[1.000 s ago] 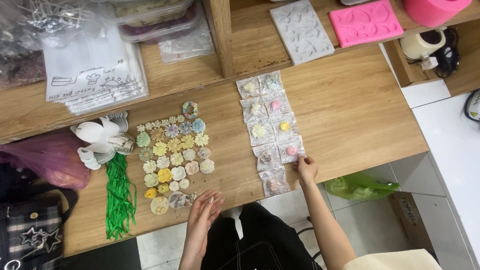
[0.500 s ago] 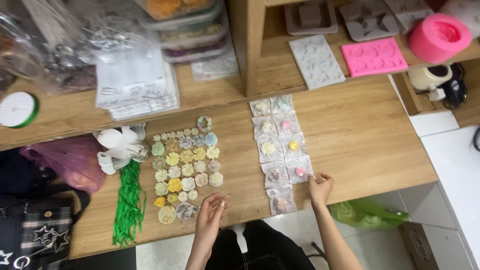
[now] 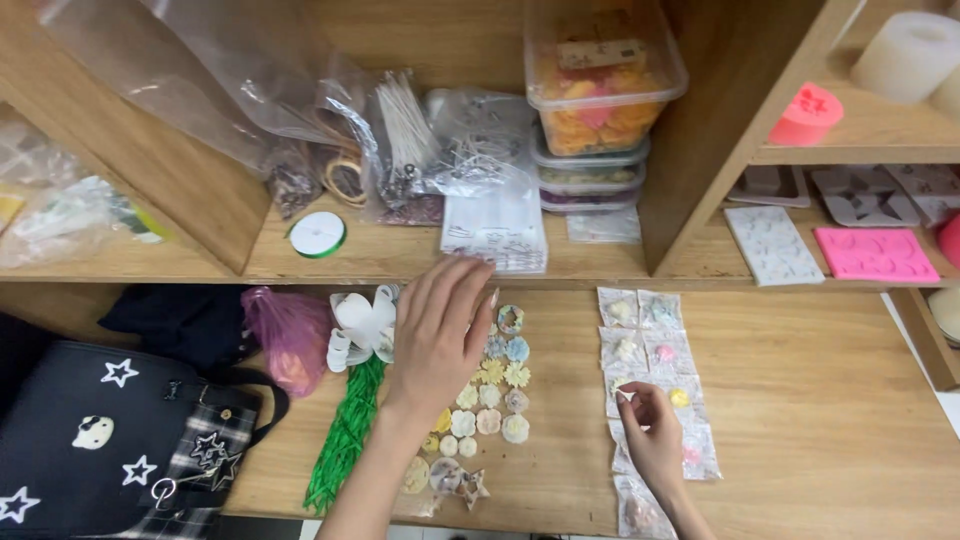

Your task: Sorting small wax floral decorations and placing them into individual plastic bags.

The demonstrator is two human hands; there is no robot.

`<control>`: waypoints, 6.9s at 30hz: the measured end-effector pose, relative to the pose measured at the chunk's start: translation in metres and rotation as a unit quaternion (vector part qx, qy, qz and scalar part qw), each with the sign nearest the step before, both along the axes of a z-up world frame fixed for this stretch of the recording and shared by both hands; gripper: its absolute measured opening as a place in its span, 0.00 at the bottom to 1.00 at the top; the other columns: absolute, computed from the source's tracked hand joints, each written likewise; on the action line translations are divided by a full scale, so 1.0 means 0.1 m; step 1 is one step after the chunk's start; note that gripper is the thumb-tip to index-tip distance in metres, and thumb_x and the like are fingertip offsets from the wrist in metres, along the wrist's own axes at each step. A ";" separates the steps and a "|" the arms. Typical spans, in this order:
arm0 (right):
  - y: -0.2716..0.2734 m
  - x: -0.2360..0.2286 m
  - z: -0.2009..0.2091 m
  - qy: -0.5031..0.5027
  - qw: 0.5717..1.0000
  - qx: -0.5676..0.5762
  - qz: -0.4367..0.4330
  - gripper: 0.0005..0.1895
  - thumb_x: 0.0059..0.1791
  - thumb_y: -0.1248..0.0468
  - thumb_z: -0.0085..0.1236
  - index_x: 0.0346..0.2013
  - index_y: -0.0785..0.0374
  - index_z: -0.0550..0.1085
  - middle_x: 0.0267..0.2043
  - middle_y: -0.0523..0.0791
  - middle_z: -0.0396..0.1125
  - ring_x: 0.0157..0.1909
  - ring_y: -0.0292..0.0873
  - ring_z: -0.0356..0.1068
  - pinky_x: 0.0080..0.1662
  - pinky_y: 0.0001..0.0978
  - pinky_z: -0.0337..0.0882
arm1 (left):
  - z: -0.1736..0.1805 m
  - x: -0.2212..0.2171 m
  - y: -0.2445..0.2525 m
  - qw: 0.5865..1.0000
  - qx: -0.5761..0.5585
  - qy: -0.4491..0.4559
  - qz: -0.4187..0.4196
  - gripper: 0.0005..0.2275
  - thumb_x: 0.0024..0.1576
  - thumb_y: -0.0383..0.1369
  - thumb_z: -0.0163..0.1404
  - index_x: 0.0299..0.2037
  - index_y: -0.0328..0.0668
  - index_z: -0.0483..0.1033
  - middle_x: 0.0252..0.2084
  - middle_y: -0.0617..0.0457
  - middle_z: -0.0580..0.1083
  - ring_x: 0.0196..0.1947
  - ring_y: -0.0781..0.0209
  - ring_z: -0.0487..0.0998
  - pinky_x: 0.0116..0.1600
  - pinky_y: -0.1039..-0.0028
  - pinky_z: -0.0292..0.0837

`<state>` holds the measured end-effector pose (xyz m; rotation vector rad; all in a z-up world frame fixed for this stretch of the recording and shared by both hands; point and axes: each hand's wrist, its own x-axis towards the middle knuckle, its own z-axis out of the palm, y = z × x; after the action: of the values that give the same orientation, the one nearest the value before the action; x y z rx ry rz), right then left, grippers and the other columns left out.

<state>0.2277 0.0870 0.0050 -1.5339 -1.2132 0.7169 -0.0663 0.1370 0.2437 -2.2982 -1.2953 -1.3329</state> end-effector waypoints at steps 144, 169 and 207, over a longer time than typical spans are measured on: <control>-0.92 -1.22 1.49 -0.329 0.934 0.028 0.139 0.09 0.47 0.66 0.60 0.41 0.64 0.78 0.36 0.47 0.70 0.39 0.52 0.72 0.39 0.43 0.72 | -1.65 0.53 -1.08 0.696 -0.500 -0.514 -0.040 0.45 0.55 0.19 0.50 0.76 0.48 0.28 0.73 0.45 0.47 0.71 0.52 0.56 0.66 0.63 0.64; -1.00 -1.77 0.51 -0.310 0.936 -0.115 0.123 0.10 0.50 0.59 0.60 0.42 0.58 0.71 0.28 0.44 0.71 0.31 0.50 0.74 0.33 0.44 0.71 | -2.17 0.02 -1.49 0.772 -0.552 -0.315 0.035 0.44 0.48 0.08 0.40 0.75 0.60 0.45 0.78 0.31 0.34 0.76 0.31 0.43 0.55 0.58 0.73; -0.68 -1.75 0.07 -0.252 0.913 -0.128 0.293 0.05 0.44 0.70 0.59 0.34 0.62 0.73 0.36 0.49 0.73 0.33 0.56 0.75 0.35 0.48 0.72 | -3.14 -0.48 -1.72 0.593 -0.642 -0.486 0.001 0.54 0.46 0.33 0.64 0.75 0.58 0.29 0.78 0.43 0.42 0.75 0.45 0.47 0.69 0.50 0.65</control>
<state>0.0529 0.0193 0.0125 -1.6291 -2.0920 0.9212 -0.1139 -0.0348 -0.0704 -1.8096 -3.5796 -2.1821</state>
